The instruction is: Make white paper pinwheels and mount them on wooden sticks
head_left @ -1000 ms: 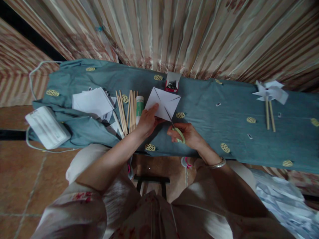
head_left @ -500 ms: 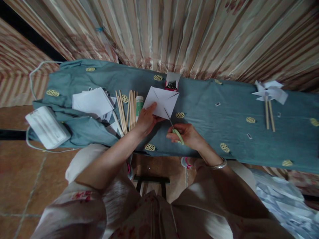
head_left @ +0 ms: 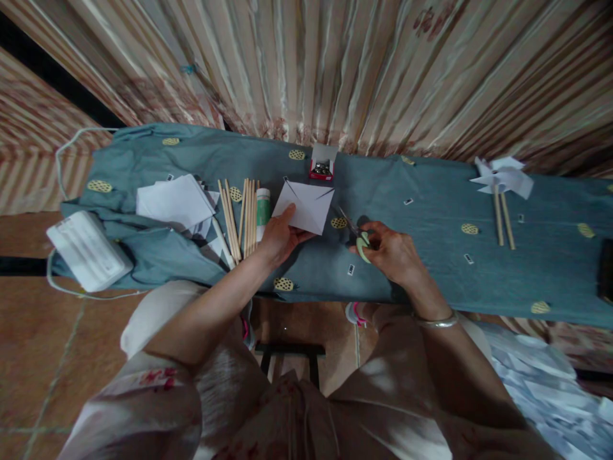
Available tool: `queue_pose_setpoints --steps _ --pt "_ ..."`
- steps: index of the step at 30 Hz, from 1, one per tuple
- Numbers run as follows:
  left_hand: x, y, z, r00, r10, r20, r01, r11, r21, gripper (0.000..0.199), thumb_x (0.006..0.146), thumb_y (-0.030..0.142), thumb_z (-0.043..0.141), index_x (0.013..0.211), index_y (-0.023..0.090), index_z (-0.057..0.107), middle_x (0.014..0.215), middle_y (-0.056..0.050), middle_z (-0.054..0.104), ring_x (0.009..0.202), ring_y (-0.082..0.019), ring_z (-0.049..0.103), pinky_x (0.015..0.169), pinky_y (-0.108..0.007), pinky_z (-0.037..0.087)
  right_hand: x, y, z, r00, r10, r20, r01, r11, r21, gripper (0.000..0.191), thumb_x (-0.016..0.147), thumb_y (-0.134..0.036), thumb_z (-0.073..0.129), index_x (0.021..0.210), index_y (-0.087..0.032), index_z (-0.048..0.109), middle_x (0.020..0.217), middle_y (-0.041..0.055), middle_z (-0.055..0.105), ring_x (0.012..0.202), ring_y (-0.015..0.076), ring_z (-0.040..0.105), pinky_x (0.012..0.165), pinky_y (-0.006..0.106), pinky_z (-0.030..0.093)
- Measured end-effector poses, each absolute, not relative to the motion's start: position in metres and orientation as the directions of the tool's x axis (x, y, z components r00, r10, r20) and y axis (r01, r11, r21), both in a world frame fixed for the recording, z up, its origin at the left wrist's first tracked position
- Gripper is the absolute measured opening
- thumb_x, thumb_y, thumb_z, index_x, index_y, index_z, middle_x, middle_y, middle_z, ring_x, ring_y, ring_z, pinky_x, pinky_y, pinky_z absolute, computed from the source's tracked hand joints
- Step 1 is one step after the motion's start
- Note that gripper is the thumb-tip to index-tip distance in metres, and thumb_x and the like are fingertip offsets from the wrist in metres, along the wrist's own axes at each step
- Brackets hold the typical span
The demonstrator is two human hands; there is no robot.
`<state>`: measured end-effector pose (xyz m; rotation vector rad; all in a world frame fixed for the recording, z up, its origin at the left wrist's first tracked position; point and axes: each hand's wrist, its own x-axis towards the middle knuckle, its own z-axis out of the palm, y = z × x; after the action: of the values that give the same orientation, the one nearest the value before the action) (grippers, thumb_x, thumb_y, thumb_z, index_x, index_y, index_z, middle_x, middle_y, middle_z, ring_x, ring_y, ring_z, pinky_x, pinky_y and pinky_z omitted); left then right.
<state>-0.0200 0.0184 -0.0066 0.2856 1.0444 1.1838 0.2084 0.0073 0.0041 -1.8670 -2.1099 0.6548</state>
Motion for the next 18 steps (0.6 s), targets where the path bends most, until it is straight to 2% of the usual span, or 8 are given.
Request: queue_pose_setpoints --steps 4,8,10,14,16,18 --pt "-0.013 0.012 -0.009 0.131 0.831 -0.541 -0.615 0.496 0.613 0.028 0.101 0.032 0.044 0.118 0.014 0.057 0.101 -0.014 0.073 0.095 -0.027 0.073 0.095 -0.053 0.055 0.221 0.011 -0.003 -0.101 0.995 -0.017 0.915 0.086 -0.394 0.041 0.081 -0.034 0.069 0.118 -0.017 0.065 0.093 0.0092 0.078 0.079 0.028 0.074 0.069 0.034 0.051" --pt "-0.006 0.003 -0.011 0.267 0.793 -0.548 -0.615 0.578 0.537 0.036 0.102 0.036 0.042 0.125 0.013 0.056 0.106 -0.017 0.073 0.1 -0.029 0.073 0.098 -0.051 0.054 0.228 0.014 -0.006 -0.11 0.992 0.06 0.953 0.122 -0.276 0.036 0.088 -0.033 0.061 0.119 -0.015 0.063 0.1 0.0142 0.078 0.085 0.0303 0.074 0.072 0.037 0.052" --pt "-0.002 -0.004 -0.012 0.342 0.762 -0.549 -0.607 0.626 0.49 0.04 0.102 0.04 0.04 0.12 0.01 0.06 0.103 -0.019 0.074 0.098 -0.028 0.074 0.1 -0.048 0.054 0.229 0.015 -0.005 -0.116 0.992 0.054 0.969 0.126 -0.215 0.033 0.089 -0.032 0.059 0.117 -0.014 0.065 0.099 0.0153 0.077 0.086 0.031 0.073 0.073 0.037 0.051" --pt "0.005 -0.023 -0.014 0.469 0.678 -0.567 -0.558 0.724 0.405 0.047 0.101 0.044 0.041 0.091 0.006 0.067 0.098 -0.025 0.074 0.098 -0.028 0.075 0.098 -0.039 0.055 0.227 0.015 -0.001 -0.142 0.989 0.044 0.979 0.147 -0.139 0.029 0.09 -0.029 0.057 0.113 -0.014 0.068 0.099 0.0162 0.076 0.091 0.032 0.07 0.075 0.038 0.05" --pt "0.009 -0.035 -0.014 0.511 0.646 -0.567 -0.506 0.759 0.409 0.041 0.099 0.043 0.048 0.089 0.008 0.068 0.1 -0.023 0.075 0.097 -0.027 0.075 0.091 -0.037 0.057 0.227 0.015 0.0 -0.157 0.986 0.059 0.978 0.163 -0.13 0.029 0.092 -0.029 0.054 0.112 -0.014 0.07 0.099 0.0173 0.076 0.091 0.0322 0.069 0.077 0.039 0.05" --pt "0.01 -0.048 -0.014 0.543 0.633 -0.552 -0.413 0.773 0.481 0.035 0.094 0.042 0.058 0.095 0.01 0.069 0.097 -0.018 0.076 0.089 -0.025 0.076 0.082 -0.036 0.059 0.227 0.014 0.001 -0.161 0.982 0.096 0.973 0.174 -0.149 0.032 0.094 -0.029 0.05 0.111 -0.012 0.071 0.099 0.0184 0.076 0.091 0.0323 0.069 0.079 0.041 0.051"
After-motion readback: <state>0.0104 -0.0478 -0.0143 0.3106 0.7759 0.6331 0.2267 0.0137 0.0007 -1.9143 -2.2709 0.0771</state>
